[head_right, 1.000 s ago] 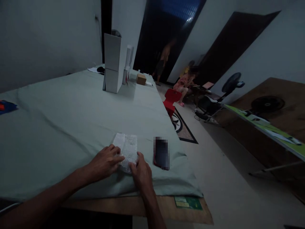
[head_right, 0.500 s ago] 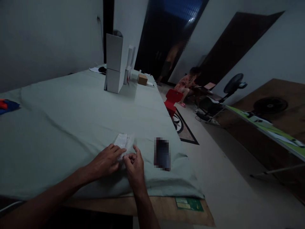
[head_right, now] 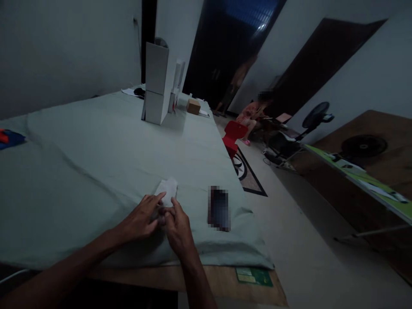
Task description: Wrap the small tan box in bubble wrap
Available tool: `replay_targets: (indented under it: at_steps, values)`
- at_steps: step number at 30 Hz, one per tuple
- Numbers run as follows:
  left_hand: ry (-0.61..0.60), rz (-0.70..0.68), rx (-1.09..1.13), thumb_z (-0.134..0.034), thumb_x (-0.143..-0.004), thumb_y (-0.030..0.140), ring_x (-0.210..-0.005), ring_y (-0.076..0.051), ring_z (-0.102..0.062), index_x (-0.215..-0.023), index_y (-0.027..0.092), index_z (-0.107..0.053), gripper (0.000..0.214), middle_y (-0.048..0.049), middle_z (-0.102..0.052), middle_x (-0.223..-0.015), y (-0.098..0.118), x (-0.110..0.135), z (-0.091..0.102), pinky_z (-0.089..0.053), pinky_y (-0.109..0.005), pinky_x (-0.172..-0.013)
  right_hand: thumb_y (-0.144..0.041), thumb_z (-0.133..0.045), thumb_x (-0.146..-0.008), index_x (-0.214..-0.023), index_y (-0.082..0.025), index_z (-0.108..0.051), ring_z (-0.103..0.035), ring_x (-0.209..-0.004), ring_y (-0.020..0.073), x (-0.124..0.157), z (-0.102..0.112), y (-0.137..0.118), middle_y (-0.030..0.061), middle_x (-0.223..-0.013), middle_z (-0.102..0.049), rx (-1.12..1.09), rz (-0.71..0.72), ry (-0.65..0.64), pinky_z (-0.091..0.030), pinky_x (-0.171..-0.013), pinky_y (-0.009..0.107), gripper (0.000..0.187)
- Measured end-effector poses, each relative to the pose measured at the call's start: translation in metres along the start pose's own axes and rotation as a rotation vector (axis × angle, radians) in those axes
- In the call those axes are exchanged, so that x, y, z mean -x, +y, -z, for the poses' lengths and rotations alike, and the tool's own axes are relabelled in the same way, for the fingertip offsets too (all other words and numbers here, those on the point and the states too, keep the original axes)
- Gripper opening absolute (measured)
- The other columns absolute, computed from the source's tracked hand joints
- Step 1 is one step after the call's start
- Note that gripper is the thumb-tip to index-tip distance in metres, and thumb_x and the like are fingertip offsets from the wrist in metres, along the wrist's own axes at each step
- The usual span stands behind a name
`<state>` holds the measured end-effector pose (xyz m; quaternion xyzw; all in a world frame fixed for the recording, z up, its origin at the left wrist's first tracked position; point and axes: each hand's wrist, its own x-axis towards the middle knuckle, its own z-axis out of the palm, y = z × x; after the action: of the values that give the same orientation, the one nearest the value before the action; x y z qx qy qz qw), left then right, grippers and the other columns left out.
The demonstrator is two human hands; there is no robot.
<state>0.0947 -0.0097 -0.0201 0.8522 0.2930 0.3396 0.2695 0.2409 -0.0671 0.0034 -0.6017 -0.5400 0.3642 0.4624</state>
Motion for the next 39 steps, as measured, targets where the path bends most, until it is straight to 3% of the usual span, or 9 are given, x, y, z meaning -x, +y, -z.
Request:
replay_targets:
  at_steps: [3,7,13,16,20,25,30,39]
  values:
    - [0.05,0.095,0.136,-0.056,-0.072,0.015,-0.108,-0.026,-0.053,-0.14,0.018,-0.033,0.072,-0.0118,-0.056,-0.117,0.001,0.004,0.004,-0.045,-0.046,-0.093,-0.021,-0.05,-0.083,-0.134,-0.013,-0.047,-0.065,-0.077,0.0163,-0.001,0.007,-0.001,0.0086,-0.1,-0.071,0.022,0.013,-0.101,-0.053,-0.072,0.03,0.052]
    - [0.054,0.181,0.258,-0.053,-0.067,0.013,-0.102,-0.023,-0.056,-0.133,0.018,-0.043,0.067,-0.0109,-0.055,-0.119,0.001,0.002,0.011,-0.051,-0.038,-0.083,-0.017,-0.055,-0.08,-0.139,-0.016,-0.043,-0.064,-0.077,0.0165,0.0,0.002,-0.004,0.0091,-0.107,-0.069,0.338,0.149,-0.121,-0.052,-0.076,0.031,0.061]
    - [0.08,0.199,0.148,-0.054,-0.081,0.021,-0.096,-0.021,-0.055,-0.113,0.018,-0.056,0.033,-0.008,-0.059,-0.104,0.004,-0.011,0.019,-0.05,-0.039,-0.085,-0.007,-0.047,-0.077,-0.148,-0.018,-0.031,-0.064,-0.102,0.0259,0.009,-0.01,-0.004,0.0141,-0.119,-0.065,0.717,0.324,-0.072,-0.051,-0.085,0.036,0.073]
    - [0.049,0.153,0.089,-0.056,-0.078,0.018,-0.096,-0.022,-0.054,-0.111,0.017,-0.056,0.033,-0.0074,-0.06,-0.101,0.001,-0.01,0.012,-0.048,-0.04,-0.087,-0.008,-0.047,-0.079,-0.151,-0.018,-0.024,-0.064,-0.1,0.0255,0.01,-0.004,-0.005,0.0139,-0.118,-0.066,0.687,0.292,-0.115,-0.05,-0.086,0.038,0.076]
    - [0.075,0.169,0.053,-0.056,-0.075,0.014,-0.097,-0.023,-0.053,-0.114,0.016,-0.054,0.039,-0.0084,-0.06,-0.102,-0.002,-0.004,0.0,-0.048,-0.041,-0.088,-0.014,-0.045,-0.086,-0.148,-0.02,-0.027,-0.065,-0.092,0.0192,0.007,0.009,-0.009,0.0097,-0.114,-0.068,0.432,0.24,-0.149,-0.05,-0.085,0.034,0.065]
    - [0.101,0.148,0.038,-0.055,-0.07,0.011,-0.096,-0.023,-0.054,-0.119,0.016,-0.051,0.049,-0.0081,-0.059,-0.102,-0.004,0.0,-0.005,-0.049,-0.041,-0.088,-0.02,-0.049,-0.086,-0.139,-0.016,-0.039,-0.064,-0.081,0.0166,-0.001,0.017,-0.004,0.0083,-0.105,-0.07,0.319,0.139,0.041,-0.048,-0.064,0.027,0.054]
    - [0.104,0.136,0.022,-0.053,-0.071,0.011,-0.1,-0.023,-0.054,-0.118,0.017,-0.051,0.047,-0.0085,-0.059,-0.107,-0.003,0.001,-0.003,-0.049,-0.041,-0.089,-0.014,-0.046,-0.084,-0.143,-0.018,-0.036,-0.06,-0.103,0.0211,-0.009,0.012,0.008,0.0078,-0.113,-0.068,0.459,0.275,0.041,-0.045,-0.091,0.039,0.059]
    - [0.059,-0.05,-0.138,-0.054,-0.071,0.01,-0.108,-0.026,-0.048,-0.123,0.023,-0.055,0.053,-0.0076,-0.058,-0.116,0.007,0.001,0.01,-0.043,-0.043,-0.096,-0.017,-0.043,-0.087,-0.144,-0.016,-0.037,-0.061,-0.1,0.0229,-0.023,0.009,0.012,0.0093,-0.113,-0.07,0.489,0.269,-0.055,-0.045,-0.093,0.042,0.057]
